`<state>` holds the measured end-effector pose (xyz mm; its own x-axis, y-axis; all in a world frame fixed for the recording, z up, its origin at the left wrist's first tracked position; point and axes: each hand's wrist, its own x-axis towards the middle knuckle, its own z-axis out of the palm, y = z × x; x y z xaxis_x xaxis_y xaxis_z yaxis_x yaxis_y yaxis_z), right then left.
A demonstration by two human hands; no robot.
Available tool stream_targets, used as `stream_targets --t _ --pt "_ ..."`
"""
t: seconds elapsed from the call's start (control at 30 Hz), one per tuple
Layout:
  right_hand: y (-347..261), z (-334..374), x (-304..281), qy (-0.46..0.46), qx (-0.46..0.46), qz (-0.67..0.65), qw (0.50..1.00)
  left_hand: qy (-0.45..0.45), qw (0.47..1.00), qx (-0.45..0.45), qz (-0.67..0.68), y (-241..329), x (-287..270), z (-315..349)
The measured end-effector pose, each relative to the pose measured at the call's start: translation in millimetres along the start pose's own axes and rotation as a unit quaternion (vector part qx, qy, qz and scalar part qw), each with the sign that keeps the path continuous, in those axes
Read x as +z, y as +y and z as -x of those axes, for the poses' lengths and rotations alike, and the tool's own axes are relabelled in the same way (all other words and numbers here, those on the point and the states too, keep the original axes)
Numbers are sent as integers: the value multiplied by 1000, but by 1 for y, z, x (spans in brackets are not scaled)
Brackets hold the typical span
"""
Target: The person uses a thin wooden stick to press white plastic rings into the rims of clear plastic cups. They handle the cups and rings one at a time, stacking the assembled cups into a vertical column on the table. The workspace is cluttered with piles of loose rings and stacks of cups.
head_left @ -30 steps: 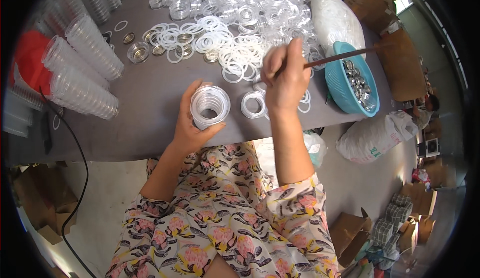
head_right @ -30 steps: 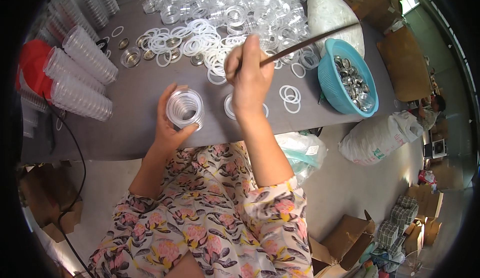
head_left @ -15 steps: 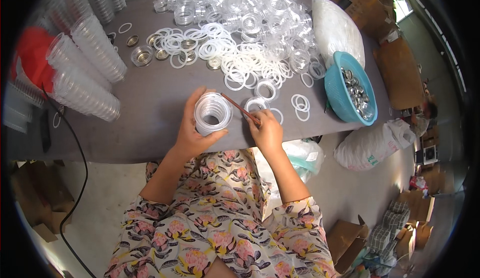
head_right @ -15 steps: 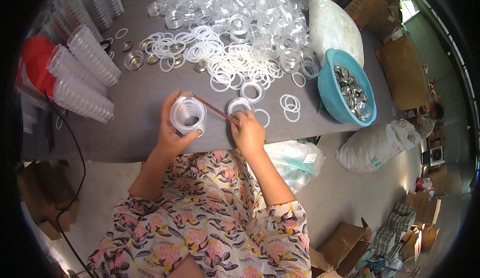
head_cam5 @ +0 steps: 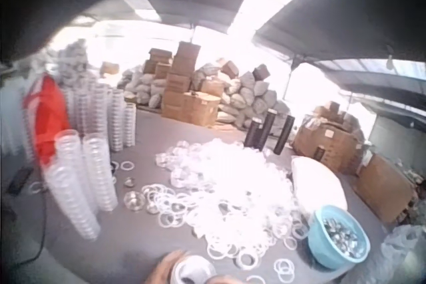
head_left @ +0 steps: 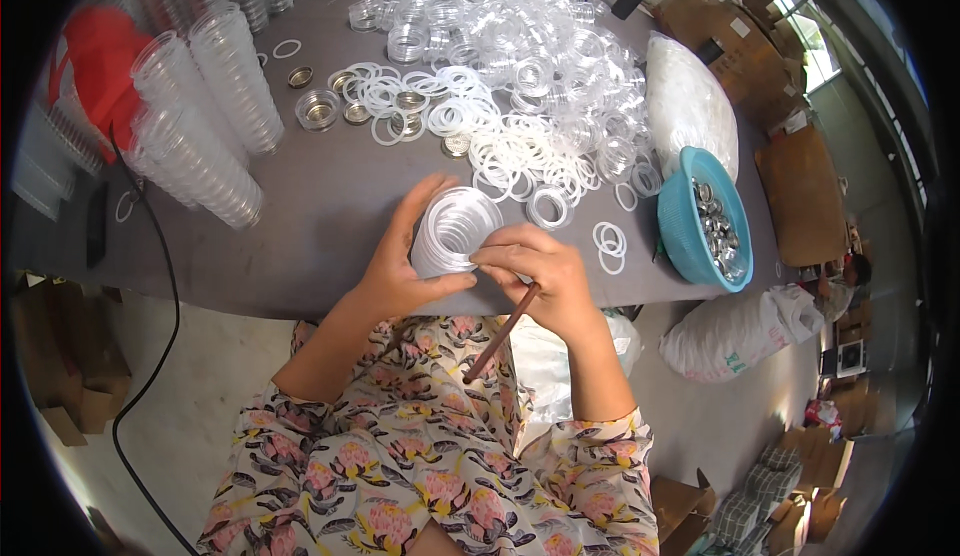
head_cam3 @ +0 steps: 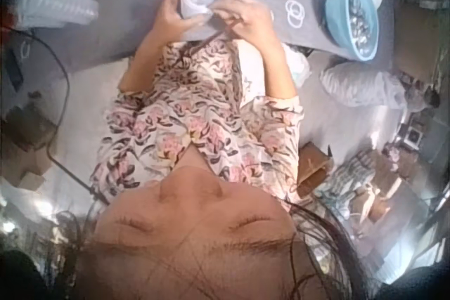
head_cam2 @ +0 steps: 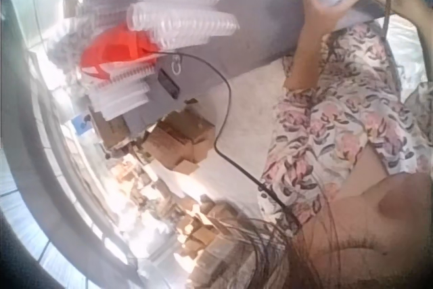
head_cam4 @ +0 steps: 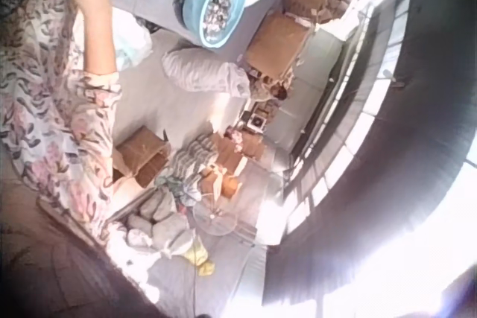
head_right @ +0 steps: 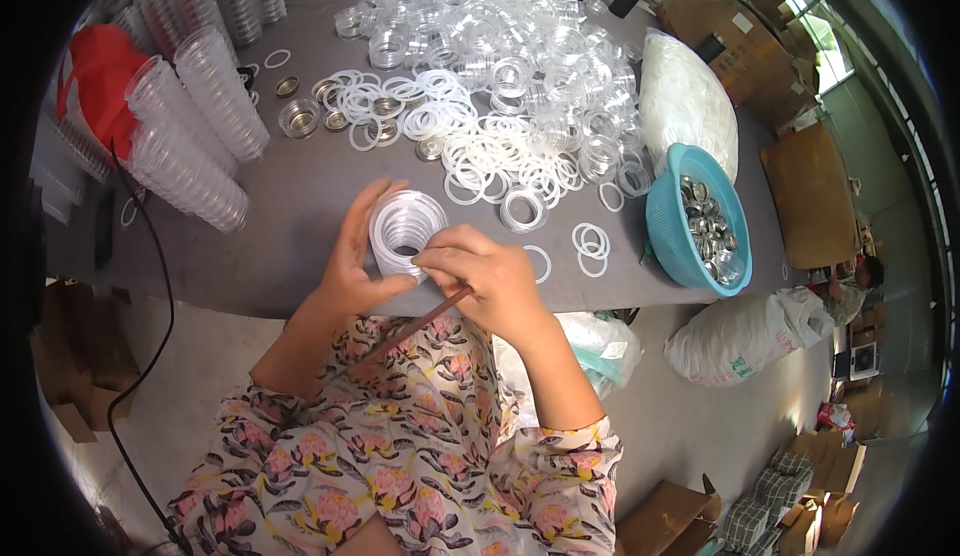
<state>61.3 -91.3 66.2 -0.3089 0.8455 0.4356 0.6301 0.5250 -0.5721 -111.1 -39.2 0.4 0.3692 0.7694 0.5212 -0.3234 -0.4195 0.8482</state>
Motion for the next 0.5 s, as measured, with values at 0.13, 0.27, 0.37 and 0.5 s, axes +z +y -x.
stream_targets --t 0.13,0.27,0.37,0.5 --pt "5 -5 0 71 -9 -76 995 -77 991 -48 -94 0 -14 -8" --pt "8 -8 -13 286 -22 -368 884 -55 997 -44 -18 6 -10 -6" --pt "-8 -21 -17 304 8 -618 725 -5 998 -42 36 -2 5 -4" --pt "-23 -39 16 277 42 -632 722 -22 998 -54 -19 -11 7 -6"
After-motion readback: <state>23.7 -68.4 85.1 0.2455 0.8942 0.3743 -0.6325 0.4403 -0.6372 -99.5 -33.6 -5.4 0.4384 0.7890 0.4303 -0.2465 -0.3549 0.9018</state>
